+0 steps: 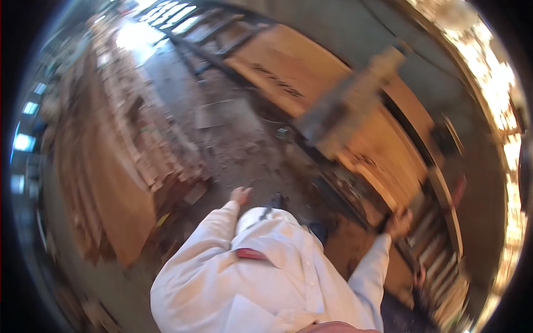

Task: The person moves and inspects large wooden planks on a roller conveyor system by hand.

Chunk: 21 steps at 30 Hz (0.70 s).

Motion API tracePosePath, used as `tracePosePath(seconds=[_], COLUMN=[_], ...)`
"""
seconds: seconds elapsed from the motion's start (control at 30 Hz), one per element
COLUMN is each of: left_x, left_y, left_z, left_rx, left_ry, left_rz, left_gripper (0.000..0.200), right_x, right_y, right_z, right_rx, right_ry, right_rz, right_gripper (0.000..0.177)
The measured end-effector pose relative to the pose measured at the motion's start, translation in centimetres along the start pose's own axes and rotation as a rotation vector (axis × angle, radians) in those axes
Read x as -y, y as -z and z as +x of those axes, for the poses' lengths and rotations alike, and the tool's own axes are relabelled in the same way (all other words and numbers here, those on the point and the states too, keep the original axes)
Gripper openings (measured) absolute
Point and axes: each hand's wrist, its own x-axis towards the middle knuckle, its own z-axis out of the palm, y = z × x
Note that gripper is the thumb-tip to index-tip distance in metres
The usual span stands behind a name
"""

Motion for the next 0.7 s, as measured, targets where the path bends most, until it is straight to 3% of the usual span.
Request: tracePosePath(seconds=[0.07, 0.1, 0.17, 0.27, 0.4, 0.57, 0.7], left_x=[-1.8, -2.1, -8.3, -17.1, -26.5, -34.1, -35.6], left_y=[0.4, 0.1, 2.2, 3.4, 6.3, 8.8, 8.1], left_z=[1.9, 3.6, 2.5, 2.3, 2.8, 2.0, 7.5], left_rx=[-0.162, -0.276, -0.322, -0.491, -0.334, -0.22, -0.42], left_ry=[-0.168, -0.303, -0.402, -0.625, -0.62, -0.57, -0.564], left_rz=[0.244, 0.188, 0.021, -0.282, -0.609, -0.659, -0.46], left_gripper=[0.05, 0.05, 0.045, 0.035, 0.048, 0.072, 0.08], right_x=[-0.1, -1.3, -1.1, -1.9, -1.4, -1.6, -0.6], right_y=[-0.5, -1.4, -1.4, -2.0, -1.8, -1.7, -1.2], right_z=[0.2, 0.2, -0.2, 0.0, -0.4, -0.4, -0.7], right_rx=[-0.023, -0.066, -0.021, 0.042, 0.048, 0.05, 0.05], right_ry=[0.047, 0.114, 0.036, -0.013, -0.056, -0.069, -0.078], right_rz=[-0.104, -0.09, -0.124, -0.177, -0.163, -0.15, -0.136], right_gripper=[0.071, 0.077, 0.096, 0.103, 0.106, 0.104, 0.104])
